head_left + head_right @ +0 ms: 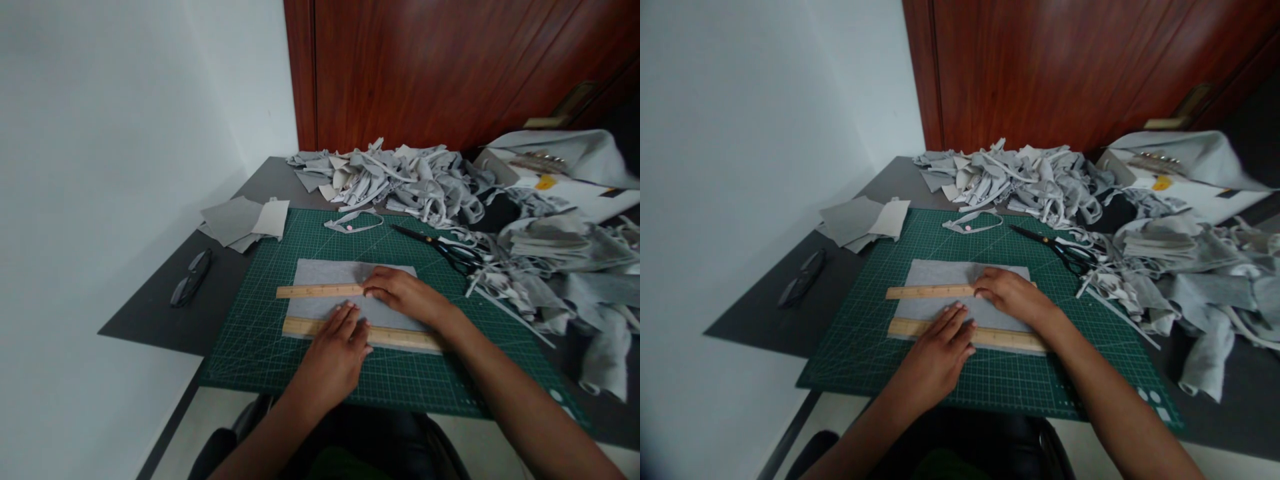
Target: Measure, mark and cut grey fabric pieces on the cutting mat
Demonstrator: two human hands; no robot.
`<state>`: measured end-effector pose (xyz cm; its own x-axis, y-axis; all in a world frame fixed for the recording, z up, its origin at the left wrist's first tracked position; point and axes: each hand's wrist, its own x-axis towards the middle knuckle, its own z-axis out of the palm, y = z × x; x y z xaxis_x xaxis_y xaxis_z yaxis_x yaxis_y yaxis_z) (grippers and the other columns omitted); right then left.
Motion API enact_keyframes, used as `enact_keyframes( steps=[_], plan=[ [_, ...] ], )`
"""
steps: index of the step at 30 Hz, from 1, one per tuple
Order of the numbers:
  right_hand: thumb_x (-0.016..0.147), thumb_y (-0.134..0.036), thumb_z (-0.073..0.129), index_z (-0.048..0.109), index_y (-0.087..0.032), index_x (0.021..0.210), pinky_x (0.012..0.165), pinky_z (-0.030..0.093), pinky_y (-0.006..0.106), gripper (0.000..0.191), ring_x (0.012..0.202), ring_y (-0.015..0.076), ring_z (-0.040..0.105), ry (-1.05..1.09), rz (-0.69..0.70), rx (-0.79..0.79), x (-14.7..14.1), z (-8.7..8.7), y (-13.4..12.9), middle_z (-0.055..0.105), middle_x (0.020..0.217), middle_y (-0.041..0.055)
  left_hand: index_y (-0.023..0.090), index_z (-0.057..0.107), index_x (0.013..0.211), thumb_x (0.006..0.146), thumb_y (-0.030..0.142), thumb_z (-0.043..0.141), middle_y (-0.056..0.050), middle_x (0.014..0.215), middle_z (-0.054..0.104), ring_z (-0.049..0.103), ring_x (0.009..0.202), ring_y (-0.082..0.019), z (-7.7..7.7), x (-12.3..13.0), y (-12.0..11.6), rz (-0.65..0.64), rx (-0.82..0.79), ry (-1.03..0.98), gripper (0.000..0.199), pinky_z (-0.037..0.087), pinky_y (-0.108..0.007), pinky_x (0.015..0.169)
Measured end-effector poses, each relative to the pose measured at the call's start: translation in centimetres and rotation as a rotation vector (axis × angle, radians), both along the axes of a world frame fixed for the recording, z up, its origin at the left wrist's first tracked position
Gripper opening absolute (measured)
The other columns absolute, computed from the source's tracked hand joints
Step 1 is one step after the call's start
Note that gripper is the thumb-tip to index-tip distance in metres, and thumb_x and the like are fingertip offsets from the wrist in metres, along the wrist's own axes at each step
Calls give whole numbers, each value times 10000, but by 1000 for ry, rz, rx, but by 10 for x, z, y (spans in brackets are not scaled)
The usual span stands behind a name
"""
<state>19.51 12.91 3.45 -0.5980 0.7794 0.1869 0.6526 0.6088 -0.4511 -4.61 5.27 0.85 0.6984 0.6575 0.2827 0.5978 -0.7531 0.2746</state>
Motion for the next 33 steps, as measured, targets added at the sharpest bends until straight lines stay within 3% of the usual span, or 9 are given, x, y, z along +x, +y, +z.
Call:
enact_keyframes(
  steps=[10, 18, 33],
  plan=[
    [1044, -213, 558, 794, -218, 1058, 778, 536, 301, 236, 853, 200, 697, -49, -243, 137, 12, -11, 13, 698, 963, 67, 105, 595, 1389, 1065, 338, 532, -212, 1540, 551, 442, 1510, -327, 1, 0, -2, 12, 17, 42, 404, 420, -513, 1239],
    [1037, -264, 568, 803, -200, 1104, 819, 559, 355, 253, 891, 239, 715, -5, -307, 150, 12, -22, 19, 738, 1012, 100, 110, 608, 1376, 1069, 344, 519, -203, 1536, 556, 456, 1502, -314, -4, 0, -4, 29, 28, 11, 396, 400, -487, 1252],
    [1015, -319, 579, 797, -225, 1047, 882, 548, 445, 239, 970, 279, 711, 47, -122, 156, 37, -18, 27, 774, 1039, 110, 103, 607, 1362, 1075, 364, 496, -182, 1521, 564, 480, 1481, -313, -1, 1, -7, 22, 50, 14, 403, 366, -466, 1274]
  ],
)
